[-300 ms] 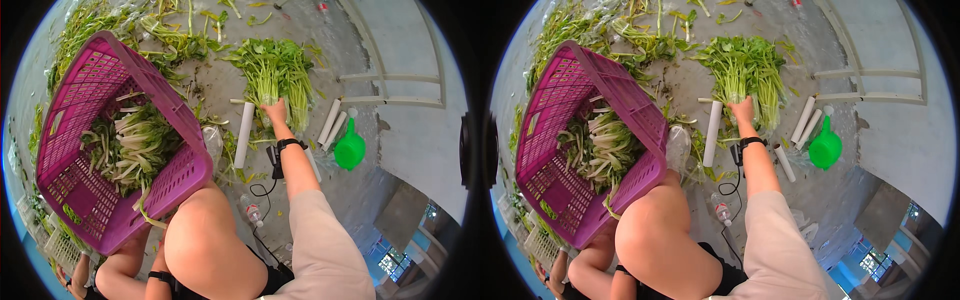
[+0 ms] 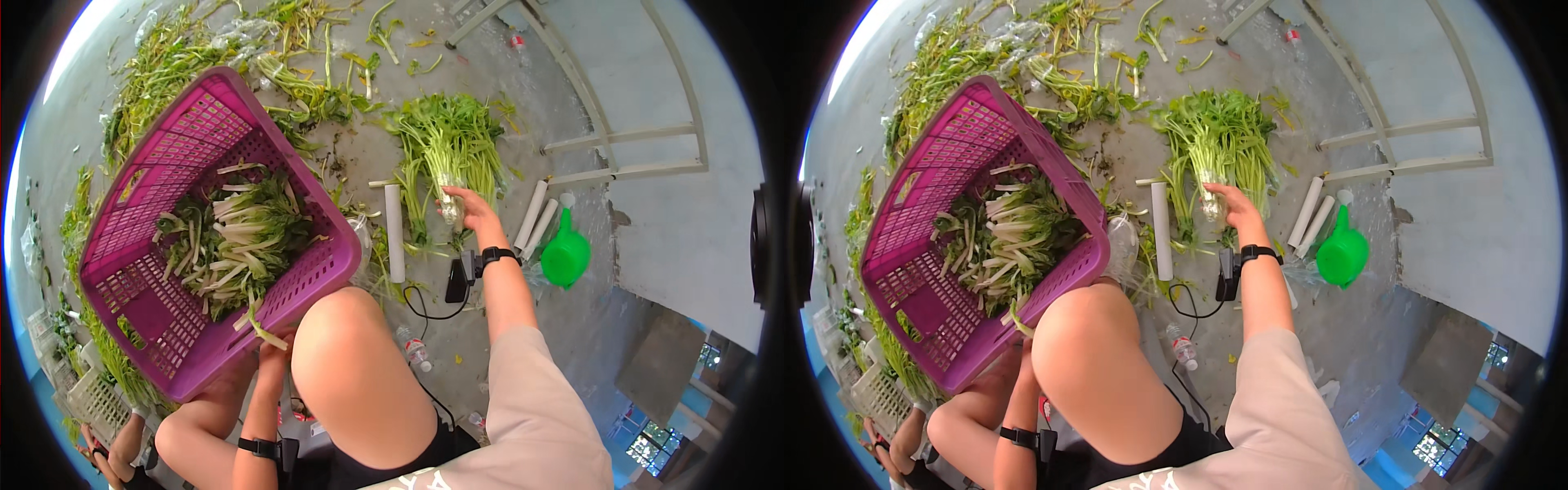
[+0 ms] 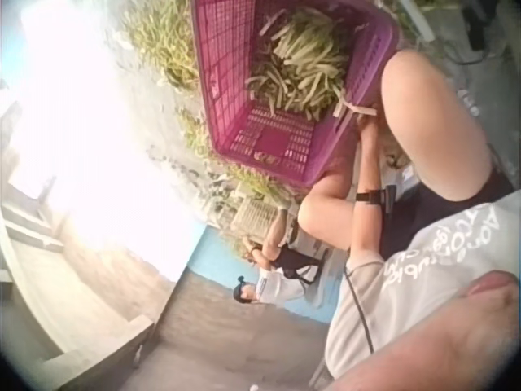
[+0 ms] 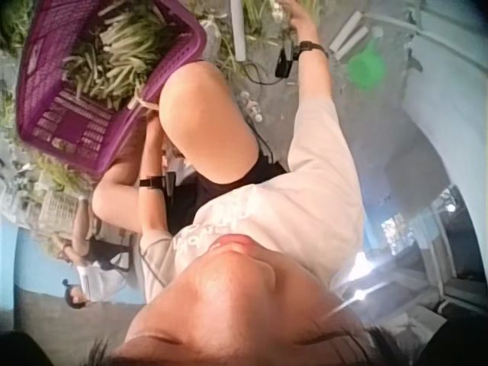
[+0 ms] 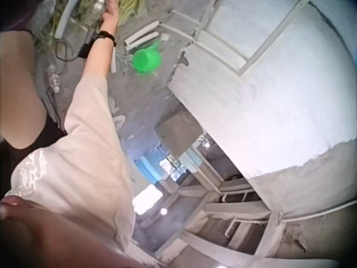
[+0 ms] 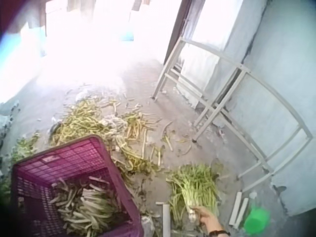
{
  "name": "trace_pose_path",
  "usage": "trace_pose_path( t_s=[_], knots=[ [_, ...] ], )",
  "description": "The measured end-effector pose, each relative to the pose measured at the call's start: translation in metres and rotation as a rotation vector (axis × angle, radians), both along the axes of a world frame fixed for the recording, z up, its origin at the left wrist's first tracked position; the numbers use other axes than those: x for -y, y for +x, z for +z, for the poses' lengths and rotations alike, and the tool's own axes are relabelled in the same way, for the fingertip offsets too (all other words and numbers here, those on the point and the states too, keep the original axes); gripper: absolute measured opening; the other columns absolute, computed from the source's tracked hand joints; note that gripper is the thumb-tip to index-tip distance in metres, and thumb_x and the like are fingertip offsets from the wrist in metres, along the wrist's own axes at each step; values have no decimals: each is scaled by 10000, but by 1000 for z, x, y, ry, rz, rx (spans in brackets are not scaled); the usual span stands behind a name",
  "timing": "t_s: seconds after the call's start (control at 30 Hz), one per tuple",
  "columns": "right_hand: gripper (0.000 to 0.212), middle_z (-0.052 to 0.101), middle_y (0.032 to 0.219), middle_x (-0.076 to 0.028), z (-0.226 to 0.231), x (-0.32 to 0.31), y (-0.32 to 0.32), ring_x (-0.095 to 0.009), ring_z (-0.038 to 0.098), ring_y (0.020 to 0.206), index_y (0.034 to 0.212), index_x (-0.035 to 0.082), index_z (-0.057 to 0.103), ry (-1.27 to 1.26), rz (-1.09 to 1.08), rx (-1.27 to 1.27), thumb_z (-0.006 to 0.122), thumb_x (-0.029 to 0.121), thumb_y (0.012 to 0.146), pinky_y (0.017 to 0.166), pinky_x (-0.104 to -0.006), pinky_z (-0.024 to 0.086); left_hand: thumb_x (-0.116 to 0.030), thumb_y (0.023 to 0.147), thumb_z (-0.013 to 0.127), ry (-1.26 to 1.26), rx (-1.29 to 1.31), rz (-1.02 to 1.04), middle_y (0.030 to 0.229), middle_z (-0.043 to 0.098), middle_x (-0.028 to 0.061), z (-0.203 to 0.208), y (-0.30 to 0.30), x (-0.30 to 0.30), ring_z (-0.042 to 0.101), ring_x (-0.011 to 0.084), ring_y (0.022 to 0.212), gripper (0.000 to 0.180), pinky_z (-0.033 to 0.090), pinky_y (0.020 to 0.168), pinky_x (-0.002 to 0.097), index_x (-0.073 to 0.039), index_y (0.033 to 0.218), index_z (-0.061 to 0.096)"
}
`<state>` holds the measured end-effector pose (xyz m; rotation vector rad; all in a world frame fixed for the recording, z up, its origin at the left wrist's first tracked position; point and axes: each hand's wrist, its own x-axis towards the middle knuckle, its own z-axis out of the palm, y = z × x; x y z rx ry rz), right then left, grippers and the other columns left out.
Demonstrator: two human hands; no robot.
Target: The person removes plastic wrap from bundles of water spinach by hand, places the vegetables into a purple basket, and then sorts through the individual stalks.
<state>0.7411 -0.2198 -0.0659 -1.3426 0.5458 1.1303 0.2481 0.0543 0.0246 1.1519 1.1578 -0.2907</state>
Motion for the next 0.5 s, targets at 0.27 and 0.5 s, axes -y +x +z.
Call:
trace_pose_path(
  t_s=[0.27, 0.5],
  knots=[
    [450, 664, 1039, -133, 189, -21, -90, -243, 691, 923, 1230, 20, 538, 341, -28, 383, 746, 196, 872, 791, -384, 588, -210, 985, 592, -60, 259, -290, 886, 705, 55, 128, 18, -19, 650, 121, 836, 244, 498, 762, 272, 14, 1014, 683],
    [675, 647, 1194, -70, 348, -99, -234, -173, 632, 1076, 1395, 45, 451, 507, 246, 521, 794, 56, 814, 953, -324, 496, -201, 976, 638, 119, 744, -14, 959, 688, 54, 232, 4, -5, 633, 137, 901, 251, 488, 825, 280, 6, 1117, 637]
  ],
)
